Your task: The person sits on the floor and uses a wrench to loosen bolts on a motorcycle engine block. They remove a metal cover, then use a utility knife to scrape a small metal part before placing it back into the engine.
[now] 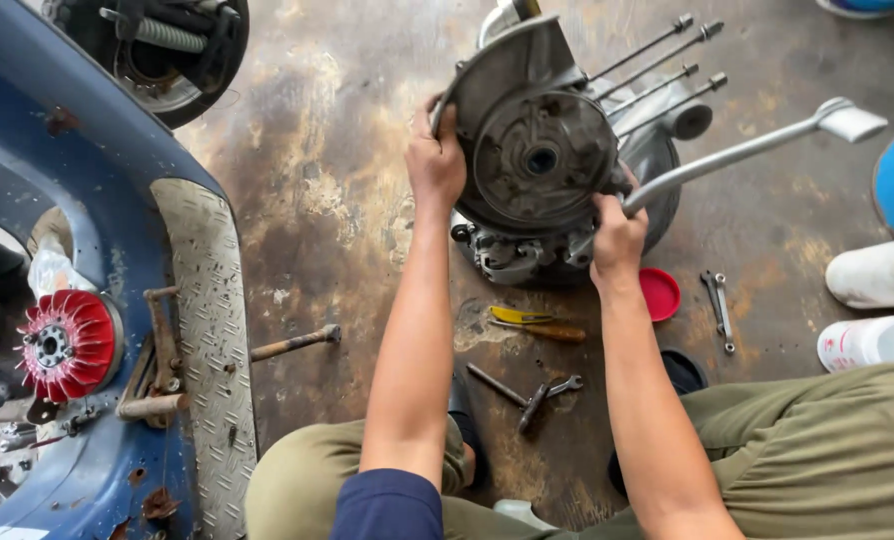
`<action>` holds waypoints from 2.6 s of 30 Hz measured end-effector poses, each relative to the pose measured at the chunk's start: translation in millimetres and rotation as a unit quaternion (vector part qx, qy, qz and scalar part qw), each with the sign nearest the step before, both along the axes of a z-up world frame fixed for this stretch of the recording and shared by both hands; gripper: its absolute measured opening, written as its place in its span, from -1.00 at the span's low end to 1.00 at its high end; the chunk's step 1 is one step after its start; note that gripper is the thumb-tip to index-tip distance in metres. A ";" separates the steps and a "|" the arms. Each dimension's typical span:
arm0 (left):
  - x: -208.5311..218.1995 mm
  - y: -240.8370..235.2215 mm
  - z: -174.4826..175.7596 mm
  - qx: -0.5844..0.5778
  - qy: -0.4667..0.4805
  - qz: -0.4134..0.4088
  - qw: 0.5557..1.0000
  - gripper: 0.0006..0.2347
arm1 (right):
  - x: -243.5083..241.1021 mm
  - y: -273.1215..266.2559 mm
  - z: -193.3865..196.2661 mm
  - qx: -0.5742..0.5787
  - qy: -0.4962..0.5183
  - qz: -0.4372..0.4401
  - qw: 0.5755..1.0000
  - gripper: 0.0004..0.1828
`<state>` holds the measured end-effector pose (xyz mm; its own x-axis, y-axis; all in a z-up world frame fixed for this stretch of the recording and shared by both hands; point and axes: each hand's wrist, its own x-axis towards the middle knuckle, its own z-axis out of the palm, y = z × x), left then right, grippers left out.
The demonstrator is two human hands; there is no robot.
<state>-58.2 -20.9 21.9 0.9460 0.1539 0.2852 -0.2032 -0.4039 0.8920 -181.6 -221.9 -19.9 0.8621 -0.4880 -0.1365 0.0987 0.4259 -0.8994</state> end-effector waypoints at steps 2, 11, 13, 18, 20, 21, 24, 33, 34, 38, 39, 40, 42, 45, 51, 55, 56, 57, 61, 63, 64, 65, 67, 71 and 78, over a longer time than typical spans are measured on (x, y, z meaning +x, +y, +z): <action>0.1 1.8 -1.8 -0.032 -0.020 -0.028 0.999 -0.50 | -1.3 -3.8 -17.9 -0.001 0.006 0.006 1.000 -0.47; -16.9 -45.4 60.8 0.049 -0.097 -0.060 0.992 -0.61 | -12.7 -34.3 -29.7 0.033 -0.080 -0.022 0.996 -0.48; -11.6 -49.1 60.7 0.066 -0.090 -0.082 0.990 -0.63 | -10.5 -34.7 -48.6 0.095 -0.114 -0.035 0.988 -0.49; 30.5 -43.8 18.9 0.043 -0.123 -0.125 0.984 -0.74 | 4.6 -19.5 -63.2 0.098 -0.154 -0.004 0.983 -0.65; 34.7 -40.8 -7.1 0.042 -0.110 -0.133 0.984 -0.73 | 6.5 -19.2 -86.6 0.078 -0.128 -0.009 0.989 -0.63; 34.1 -32.8 -22.6 0.047 -0.089 -0.127 0.987 -0.72 | 6.8 -14.4 -100.7 0.064 -0.094 -0.001 0.993 -0.60; 26.5 -30.7 -11.6 0.093 -0.130 -0.109 0.981 -0.70 | 5.1 -15.5 -79.9 0.064 -0.152 0.043 0.985 -0.75; 46.0 -31.3 -26.8 0.106 -0.022 -0.186 0.977 -0.65 | -6.8 -14.4 -74.6 -0.114 -0.042 -0.012 0.993 -0.41; 42.6 -29.4 -26.6 0.106 -0.024 -0.186 0.976 -0.65 | -7.6 -15.2 -79.2 -0.114 -0.045 -0.012 0.992 -0.41; 27.9 -29.9 -23.7 0.124 -0.034 -0.156 0.979 -0.53 | -15.5 -20.1 -85.8 -0.085 -0.014 -0.039 0.995 -0.41; 25.6 -27.9 -21.4 0.133 -0.044 -0.144 0.980 -0.51 | -15.3 -18.7 -84.0 -0.066 -0.001 -0.050 0.997 -0.42; 25.5 -27.5 -20.7 0.133 -0.044 -0.143 0.980 -0.51 | -16.0 -21.2 -84.2 -0.066 -0.001 -0.048 0.997 -0.42; 23.9 -25.0 -20.2 0.155 -0.047 -0.137 0.977 -0.37 | -18.7 -23.8 -86.8 -0.096 -0.005 -0.050 0.994 -0.37; 20.0 -18.6 -11.3 0.159 -0.037 -0.160 0.974 -0.40 | -21.1 -21.2 -96.0 -0.113 0.030 -0.084 0.990 -0.30; 4.9 -1.5 8.4 0.188 -0.069 -0.174 0.964 -0.26 | -49.4 10.4 -83.5 -0.209 0.063 -0.171 0.961 -0.52; -0.1 17.7 24.4 0.237 -0.057 -0.187 0.952 -0.19 | -58.1 16.7 -63.7 -0.321 0.024 -0.253 0.912 -0.73; 0.5 25.2 28.9 0.291 -0.053 -0.199 0.934 -0.22 | -58.3 19.2 -50.4 -0.330 -0.025 -0.231 0.915 -0.77; 0.9 34.5 33.5 0.345 -0.047 -0.211 0.913 -0.25 | -58.1 23.4 -37.7 -0.336 -0.075 -0.207 0.916 -0.80; -27.9 74.6 79.5 0.499 -0.076 -0.197 0.841 -0.36 | -56.1 38.6 11.8 -0.342 -0.136 -0.143 0.919 -0.84; -51.7 93.4 95.9 0.605 -0.089 -0.226 0.758 -0.52 | -58.5 48.7 29.8 -0.322 -0.165 -0.095 0.927 -0.87; -60.1 98.7 100.1 0.607 -0.081 -0.222 0.759 -0.52 | -58.2 54.6 37.6 -0.318 -0.165 -0.086 0.930 -0.87; -68.7 105.0 104.7 0.626 -0.020 -0.246 0.740 -0.53 | -57.1 61.3 45.6 -0.303 -0.181 -0.040 0.935 -0.85; -87.2 118.3 115.2 0.641 0.045 -0.264 0.719 -0.54 | -55.5 72.4 58.1 -0.286 -0.200 0.012 0.937 -0.83; -122.8 142.8 119.0 0.589 0.064 -0.254 0.764 -0.57 | -56.4 76.3 60.2 -0.290 -0.173 0.100 0.936 -0.82; -146.6 169.6 67.6 0.529 0.194 -0.285 0.775 -0.60 | -35.9 49.4 93.6 -0.279 0.018 0.341 0.897 -0.77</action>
